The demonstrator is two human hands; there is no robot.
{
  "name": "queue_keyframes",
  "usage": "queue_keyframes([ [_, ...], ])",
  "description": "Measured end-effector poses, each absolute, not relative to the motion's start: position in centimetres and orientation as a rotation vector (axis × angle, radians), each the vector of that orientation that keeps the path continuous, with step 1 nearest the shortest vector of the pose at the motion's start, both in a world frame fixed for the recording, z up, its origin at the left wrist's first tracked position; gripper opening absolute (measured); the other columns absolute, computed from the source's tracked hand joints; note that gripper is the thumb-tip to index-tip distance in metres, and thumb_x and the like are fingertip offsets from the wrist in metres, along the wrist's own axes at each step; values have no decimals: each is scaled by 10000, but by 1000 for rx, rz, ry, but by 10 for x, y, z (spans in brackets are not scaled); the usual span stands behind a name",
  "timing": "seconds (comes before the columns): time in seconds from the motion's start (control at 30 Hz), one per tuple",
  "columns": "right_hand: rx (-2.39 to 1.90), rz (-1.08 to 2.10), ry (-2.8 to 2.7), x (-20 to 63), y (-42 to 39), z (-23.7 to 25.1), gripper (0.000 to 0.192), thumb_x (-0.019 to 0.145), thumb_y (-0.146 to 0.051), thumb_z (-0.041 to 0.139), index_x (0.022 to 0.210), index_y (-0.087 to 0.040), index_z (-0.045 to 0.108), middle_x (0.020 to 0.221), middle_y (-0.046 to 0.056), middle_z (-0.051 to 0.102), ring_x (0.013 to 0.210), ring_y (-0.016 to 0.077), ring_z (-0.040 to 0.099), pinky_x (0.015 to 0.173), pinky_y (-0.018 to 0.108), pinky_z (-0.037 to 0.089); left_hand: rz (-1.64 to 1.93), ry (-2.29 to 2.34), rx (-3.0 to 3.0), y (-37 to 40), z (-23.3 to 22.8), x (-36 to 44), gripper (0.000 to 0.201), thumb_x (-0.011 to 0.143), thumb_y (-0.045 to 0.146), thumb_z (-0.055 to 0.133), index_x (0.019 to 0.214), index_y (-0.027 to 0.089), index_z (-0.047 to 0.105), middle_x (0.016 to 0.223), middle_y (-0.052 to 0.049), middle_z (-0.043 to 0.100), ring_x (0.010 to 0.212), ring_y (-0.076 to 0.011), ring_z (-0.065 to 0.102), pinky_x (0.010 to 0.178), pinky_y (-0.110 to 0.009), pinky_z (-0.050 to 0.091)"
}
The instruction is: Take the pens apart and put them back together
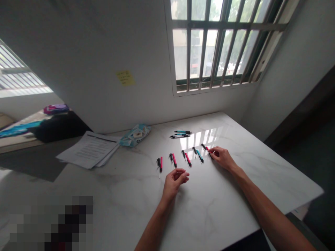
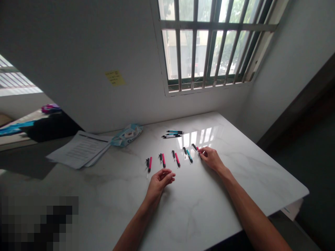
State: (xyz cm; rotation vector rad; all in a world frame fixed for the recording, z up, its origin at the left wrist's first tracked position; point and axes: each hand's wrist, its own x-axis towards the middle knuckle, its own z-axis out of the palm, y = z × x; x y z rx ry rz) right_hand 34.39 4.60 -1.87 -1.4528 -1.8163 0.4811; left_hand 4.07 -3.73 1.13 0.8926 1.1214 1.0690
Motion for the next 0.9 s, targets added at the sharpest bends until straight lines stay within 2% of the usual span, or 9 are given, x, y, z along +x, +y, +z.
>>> queue_keyframes([
  [0.27,-1375,564,-1744,331,35,3,243,936,-407,669,1016,-215,794,911,60,757,720,186,659,716,336,542,1074,1119,879,-38,11,42,454,666,485,926,879,153,700,872,-103,799,743,-172,725,745,-277,563],
  [0.37,-1187,824,-1708,303,18,18,273,919,-446,728,1063,-220,782,939,61,771,784,196,698,732,339,577,1073,1122,892,-39,15,43,433,658,472,933,836,151,703,852,-98,792,735,-177,718,742,-282,560],
  [0.5,-870,1218,-1727,259,-8,31,332,866,-418,810,1129,-220,764,1046,72,762,876,201,721,833,367,618,1065,1101,933,-42,20,44,388,672,445,931,824,143,740,797,-80,770,731,-177,705,756,-290,553],
  [0.6,-798,1362,-1668,241,-16,32,292,864,-419,814,1071,-218,772,998,66,770,880,213,736,837,375,632,1047,1081,937,-43,21,44,397,670,461,932,822,142,752,739,-70,750,724,-186,701,755,-300,550],
  [0.77,-803,1475,-1522,235,-18,28,309,822,-406,857,1058,-228,762,950,35,779,860,208,751,827,366,641,1023,1019,886,-46,21,45,430,656,479,943,829,141,741,764,-68,750,729,-179,705,760,-294,546],
  [0.9,-794,1455,-1575,237,-15,35,228,848,-400,834,1000,-241,771,932,34,775,852,214,749,814,372,636,1028,1006,823,-46,23,47,463,644,487,949,855,149,714,800,-73,764,718,-169,710,745,-281,550],
])
